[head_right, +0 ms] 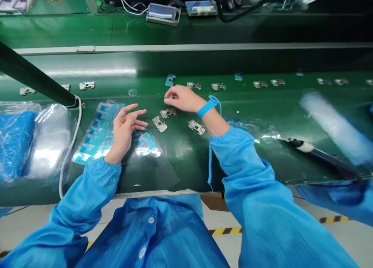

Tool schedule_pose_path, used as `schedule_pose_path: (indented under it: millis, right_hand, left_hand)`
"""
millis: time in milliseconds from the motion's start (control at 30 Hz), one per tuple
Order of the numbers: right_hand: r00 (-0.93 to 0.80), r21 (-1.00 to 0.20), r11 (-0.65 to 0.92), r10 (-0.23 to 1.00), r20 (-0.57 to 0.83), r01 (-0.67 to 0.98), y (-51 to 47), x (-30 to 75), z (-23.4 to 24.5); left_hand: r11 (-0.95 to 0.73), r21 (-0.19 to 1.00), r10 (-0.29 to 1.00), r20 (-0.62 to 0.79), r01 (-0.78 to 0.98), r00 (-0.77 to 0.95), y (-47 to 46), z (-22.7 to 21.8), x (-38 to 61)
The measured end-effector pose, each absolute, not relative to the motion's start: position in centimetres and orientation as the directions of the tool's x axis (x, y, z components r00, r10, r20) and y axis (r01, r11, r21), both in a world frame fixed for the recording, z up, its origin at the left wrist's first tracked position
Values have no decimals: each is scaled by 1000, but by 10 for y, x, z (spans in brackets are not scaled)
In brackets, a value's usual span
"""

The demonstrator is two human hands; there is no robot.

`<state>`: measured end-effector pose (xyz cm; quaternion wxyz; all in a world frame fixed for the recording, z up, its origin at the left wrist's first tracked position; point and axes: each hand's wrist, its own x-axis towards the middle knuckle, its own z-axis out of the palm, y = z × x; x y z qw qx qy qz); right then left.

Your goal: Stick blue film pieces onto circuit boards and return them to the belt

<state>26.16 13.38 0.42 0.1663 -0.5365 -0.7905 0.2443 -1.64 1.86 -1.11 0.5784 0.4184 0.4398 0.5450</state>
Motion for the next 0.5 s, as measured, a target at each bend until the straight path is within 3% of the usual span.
schedule_pose_path:
  millis: [100,267,500]
  right_hand:
    - [-576,-518,444,808,-121,731,107,244,0]
    - [-554,-429,478,830,-62,766,90,218,-4]
    - [-529,-442,472,849,-6,763,148,170,17]
  left_hand:
    - [43,957,998,-53,-287,-29,22,-9,-18]
    - [8,952,995,-38,-307,-93,26,-7,-20]
    - [-7,914,992,-46,-405,-120,29,-12,-19]
